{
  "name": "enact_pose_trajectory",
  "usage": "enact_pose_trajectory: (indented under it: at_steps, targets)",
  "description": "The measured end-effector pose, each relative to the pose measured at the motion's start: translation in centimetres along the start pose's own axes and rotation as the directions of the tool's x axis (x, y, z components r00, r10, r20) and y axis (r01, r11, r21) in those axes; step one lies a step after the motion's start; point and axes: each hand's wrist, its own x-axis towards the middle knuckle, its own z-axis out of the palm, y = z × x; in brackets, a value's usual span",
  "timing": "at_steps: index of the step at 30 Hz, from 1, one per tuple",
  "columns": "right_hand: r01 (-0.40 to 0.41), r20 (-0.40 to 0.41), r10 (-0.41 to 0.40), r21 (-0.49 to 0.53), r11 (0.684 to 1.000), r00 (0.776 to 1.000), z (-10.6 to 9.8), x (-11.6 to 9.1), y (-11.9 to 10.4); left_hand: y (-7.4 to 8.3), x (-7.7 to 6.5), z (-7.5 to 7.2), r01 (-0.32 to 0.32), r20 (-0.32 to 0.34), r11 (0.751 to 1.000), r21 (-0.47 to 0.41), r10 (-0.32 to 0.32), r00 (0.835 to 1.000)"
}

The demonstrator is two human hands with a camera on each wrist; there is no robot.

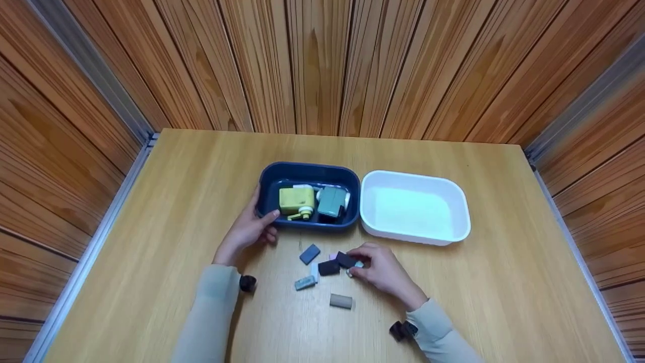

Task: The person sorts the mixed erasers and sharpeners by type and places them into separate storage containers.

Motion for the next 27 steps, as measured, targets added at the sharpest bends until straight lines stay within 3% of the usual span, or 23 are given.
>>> enact_pose_trajectory:
  at_steps: [23,27]
  targets:
    - [-0.027,-0.105,0.037,0.093,0.995,0.994,-0.36,-0.36,0.36,-0.11,0.03,0.03,0.008,-0.005,0.999,-0.036,-0.008,1.000]
    - [0.010,-0.122,0.003,0.111,0.994,0.993,-0.57,-0.53,0.26,-0.14,0.01,0.10,-0.005,-0.009,1.000,-0.022,0.005,1.000]
